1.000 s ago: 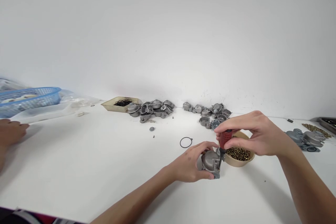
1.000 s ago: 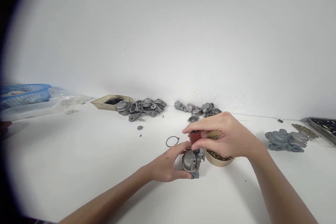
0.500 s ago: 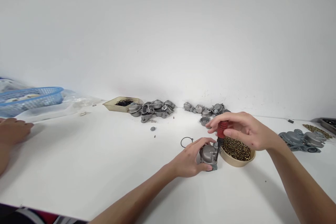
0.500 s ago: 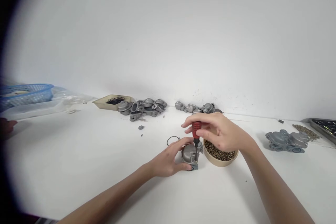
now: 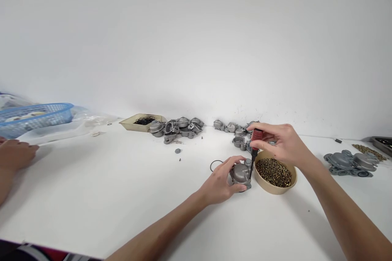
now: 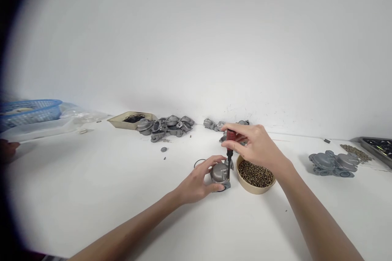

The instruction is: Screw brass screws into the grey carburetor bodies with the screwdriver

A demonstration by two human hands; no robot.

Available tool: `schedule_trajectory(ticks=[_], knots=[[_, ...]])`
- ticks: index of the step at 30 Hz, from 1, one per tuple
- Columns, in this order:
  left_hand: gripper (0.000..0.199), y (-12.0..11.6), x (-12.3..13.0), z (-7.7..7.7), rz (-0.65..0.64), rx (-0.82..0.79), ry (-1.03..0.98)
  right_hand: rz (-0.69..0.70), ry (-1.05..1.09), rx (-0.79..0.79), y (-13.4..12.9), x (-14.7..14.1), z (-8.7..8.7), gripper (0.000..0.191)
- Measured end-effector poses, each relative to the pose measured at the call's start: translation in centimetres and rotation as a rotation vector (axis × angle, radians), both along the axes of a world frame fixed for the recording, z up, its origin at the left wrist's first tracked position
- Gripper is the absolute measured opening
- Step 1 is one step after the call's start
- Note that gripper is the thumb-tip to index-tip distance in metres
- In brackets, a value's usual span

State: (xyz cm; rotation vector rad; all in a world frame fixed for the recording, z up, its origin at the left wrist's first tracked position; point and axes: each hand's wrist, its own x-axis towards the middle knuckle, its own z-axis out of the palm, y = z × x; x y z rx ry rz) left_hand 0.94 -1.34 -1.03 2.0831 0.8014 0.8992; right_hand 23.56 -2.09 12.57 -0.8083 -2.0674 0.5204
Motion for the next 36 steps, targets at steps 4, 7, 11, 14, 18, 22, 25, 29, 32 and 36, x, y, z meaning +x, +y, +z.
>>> schedule_trajectory(ticks=[4, 7, 11, 14, 18, 22, 25, 29, 32, 36], knots=[[0.063, 0.5, -0.3, 0.0, -0.034, -0.016, -0.006, 0.356, 0.127, -0.247, 0.2, 0.1, -0.3, 0.025], [0.063, 0.6, -0.2, 0.0, -0.034, -0.028, -0.017, 0.436, 0.238, -0.372, 0.6, 0.3, -0.7, 0.017], [0.062, 0.3, 0.1, -0.2, 0.009, -0.032, -0.031, 0.286, 0.297, -0.365, 0.8, 0.0, -1.0, 0.016], [0.062, 0.0, 0.4, -0.3, 0.061, -0.035, -0.037, 0.183, 0.314, -0.319, 0.7, -0.5, -1.0, 0.019], [0.061, -0.5, 0.8, -0.5, 0.131, -0.027, -0.058, 0.091, 0.307, -0.300, 0.4, -1.1, -0.8, 0.025], [0.059, -1.0, 1.3, -0.6, 0.184, -0.013, -0.078, 0.025, 0.289, -0.263, 0.1, -1.6, -0.9, 0.027], [0.060, -1.1, 1.5, -0.7, 0.210, -0.009, -0.088, -0.019, 0.271, -0.230, 0.0, -1.8, -1.0, 0.026], [0.060, -0.9, 1.3, -0.4, 0.186, 0.058, -0.013, 0.027, 0.205, -0.248, 0.0, -1.4, -0.8, 0.021], [0.063, -0.6, 0.9, 0.0, 0.172, 0.096, 0.062, 0.081, 0.164, -0.276, 0.0, -0.7, -0.3, 0.018], [0.073, -0.3, 0.3, 0.3, 0.157, 0.065, 0.121, 0.026, 0.242, -0.200, 0.2, 0.4, 0.5, 0.020]])
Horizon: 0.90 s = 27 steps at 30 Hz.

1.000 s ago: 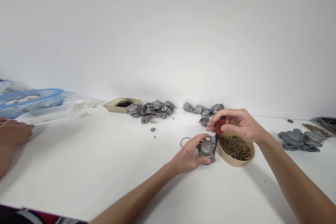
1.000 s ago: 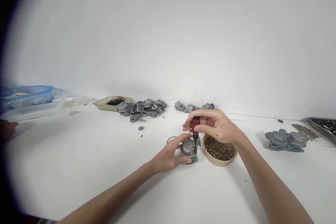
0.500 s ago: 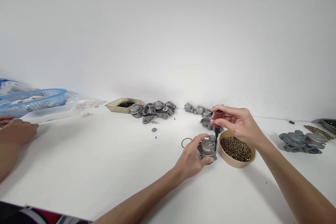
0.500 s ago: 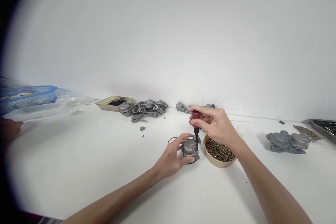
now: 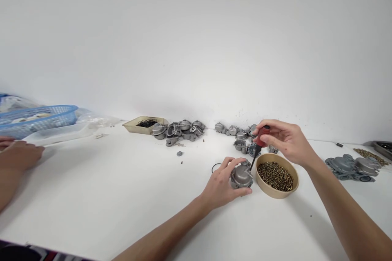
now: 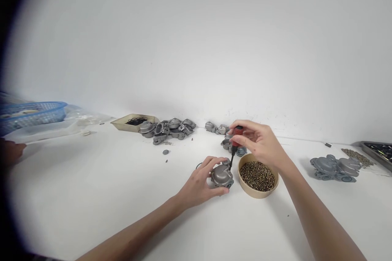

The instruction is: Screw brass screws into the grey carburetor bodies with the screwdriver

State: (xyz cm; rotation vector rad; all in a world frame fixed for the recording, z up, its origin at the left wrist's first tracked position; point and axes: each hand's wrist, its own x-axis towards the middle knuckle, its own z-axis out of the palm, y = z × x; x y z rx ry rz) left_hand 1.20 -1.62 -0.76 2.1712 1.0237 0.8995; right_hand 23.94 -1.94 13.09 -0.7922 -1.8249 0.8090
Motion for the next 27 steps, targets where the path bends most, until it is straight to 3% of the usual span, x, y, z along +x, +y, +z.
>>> schedule_trajectory(ticks=[3, 7, 15, 27], knots=[[0.083, 0.1, -0.3, 0.2, -0.052, -0.031, 0.006, -0.057, 0.063, 0.077, -0.1, 0.5, 0.3, 0.019], [0.080, -0.2, -0.2, 0.6, -0.110, -0.069, -0.036, -0.056, 0.104, 0.121, -0.6, 0.1, 0.4, 0.018], [0.071, -0.6, 0.1, 0.7, -0.099, -0.086, -0.058, 0.058, 0.010, 0.001, -1.3, -2.2, -0.3, 0.019], [0.072, -0.5, 0.1, 0.5, -0.105, -0.066, -0.057, 0.046, -0.040, -0.040, -1.2, -2.6, -0.7, 0.019]])
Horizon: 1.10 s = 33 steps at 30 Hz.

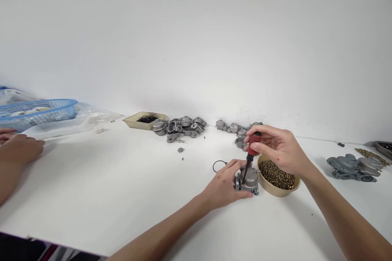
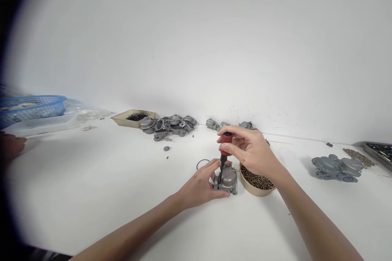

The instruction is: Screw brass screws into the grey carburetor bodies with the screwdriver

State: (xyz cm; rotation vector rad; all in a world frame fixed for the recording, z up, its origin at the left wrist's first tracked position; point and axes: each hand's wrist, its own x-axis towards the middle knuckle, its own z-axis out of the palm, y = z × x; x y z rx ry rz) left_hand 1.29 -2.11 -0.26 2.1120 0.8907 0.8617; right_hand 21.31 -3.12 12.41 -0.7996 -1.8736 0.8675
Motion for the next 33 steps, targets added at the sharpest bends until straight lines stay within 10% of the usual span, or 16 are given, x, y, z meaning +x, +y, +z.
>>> schedule_trajectory(ticks=[33], knots=[[0.069, 0.1, -0.1, 0.3, -0.027, -0.030, -0.005, 0.112, -0.064, 0.076, 0.9, 0.7, -0.4, 0.036]])
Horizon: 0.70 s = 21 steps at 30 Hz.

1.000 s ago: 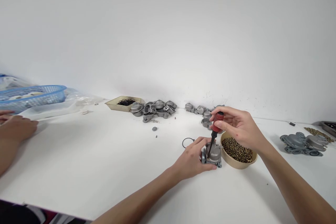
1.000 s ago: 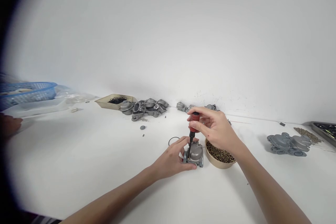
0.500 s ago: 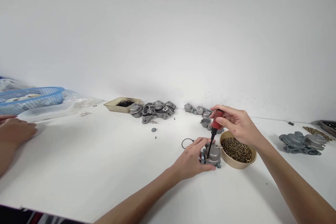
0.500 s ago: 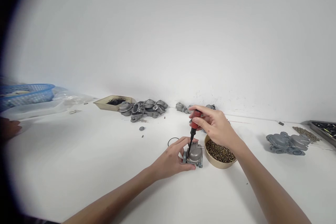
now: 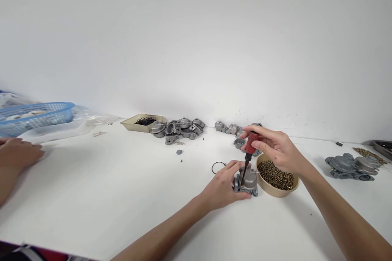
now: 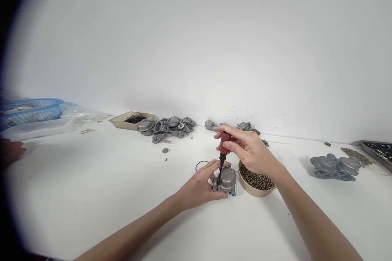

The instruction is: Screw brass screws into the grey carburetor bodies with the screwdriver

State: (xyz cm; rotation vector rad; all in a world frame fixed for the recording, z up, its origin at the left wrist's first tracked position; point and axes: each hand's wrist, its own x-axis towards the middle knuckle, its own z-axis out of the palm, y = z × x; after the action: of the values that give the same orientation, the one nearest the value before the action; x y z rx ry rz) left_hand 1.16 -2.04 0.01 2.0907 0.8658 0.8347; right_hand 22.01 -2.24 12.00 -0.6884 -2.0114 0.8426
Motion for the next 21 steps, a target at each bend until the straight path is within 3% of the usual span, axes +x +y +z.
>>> schedule_trajectory(ticks=[21], knots=[[0.067, -0.03, 0.06, 0.17, -0.001, -0.015, 0.013, 0.002, 0.017, 0.067, 0.05, -0.09, -0.22, 0.039]])
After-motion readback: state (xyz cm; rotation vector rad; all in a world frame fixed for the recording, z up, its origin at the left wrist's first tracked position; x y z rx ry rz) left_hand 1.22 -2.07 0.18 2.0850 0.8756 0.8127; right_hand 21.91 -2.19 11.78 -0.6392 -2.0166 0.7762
